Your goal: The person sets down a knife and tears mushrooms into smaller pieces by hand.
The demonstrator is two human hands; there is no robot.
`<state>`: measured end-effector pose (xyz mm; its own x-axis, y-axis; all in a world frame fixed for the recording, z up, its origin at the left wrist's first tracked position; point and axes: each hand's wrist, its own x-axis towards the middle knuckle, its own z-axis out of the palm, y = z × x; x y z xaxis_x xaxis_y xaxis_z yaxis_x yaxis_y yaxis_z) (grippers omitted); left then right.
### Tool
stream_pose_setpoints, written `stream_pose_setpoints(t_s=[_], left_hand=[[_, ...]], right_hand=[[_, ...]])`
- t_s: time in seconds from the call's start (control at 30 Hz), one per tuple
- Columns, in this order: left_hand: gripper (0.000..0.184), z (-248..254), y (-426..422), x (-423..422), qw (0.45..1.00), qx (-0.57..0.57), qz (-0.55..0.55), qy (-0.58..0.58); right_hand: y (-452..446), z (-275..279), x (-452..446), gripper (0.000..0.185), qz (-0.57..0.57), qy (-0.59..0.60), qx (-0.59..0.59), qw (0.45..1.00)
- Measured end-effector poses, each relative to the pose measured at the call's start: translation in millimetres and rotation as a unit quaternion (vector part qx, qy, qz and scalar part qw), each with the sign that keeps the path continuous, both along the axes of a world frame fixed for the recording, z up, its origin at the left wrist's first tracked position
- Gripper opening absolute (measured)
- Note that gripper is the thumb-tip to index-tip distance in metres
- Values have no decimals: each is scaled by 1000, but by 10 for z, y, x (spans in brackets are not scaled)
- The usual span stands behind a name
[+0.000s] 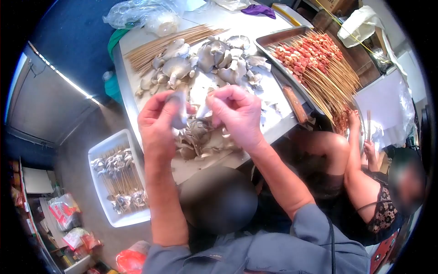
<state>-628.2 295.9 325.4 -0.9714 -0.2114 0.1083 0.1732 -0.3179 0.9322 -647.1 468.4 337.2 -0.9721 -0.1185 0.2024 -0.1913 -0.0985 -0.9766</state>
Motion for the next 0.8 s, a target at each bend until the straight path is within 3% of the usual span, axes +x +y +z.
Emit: stream_pose_setpoints(t_s=[0.13,0.23,0.33,0.53,0.73,0.8], left_hand=[[18,-27,-60,-20,997,10,62,37],[22,28,-43,10,999,-18,21,20],[25,71,-10,16,999,-51,-6,3],[19,-17,-26,-2,996,-76,-9,48],[11,-3,-9,5,985,-168,-17,41],[11,39,13,9,993,-115,8,31]], right_hand=[[36,-152,-175,13,-54,4,-78,995],[28,-161,-201,31,-84,-17,-23,996],[56,-41,-138,32,-37,-13,23,999],[-22,-111,-90,25,88,36,3,995],[-75,-146,-97,14,63,26,-1,998],[-80,-125,-82,13,61,29,5,998]])
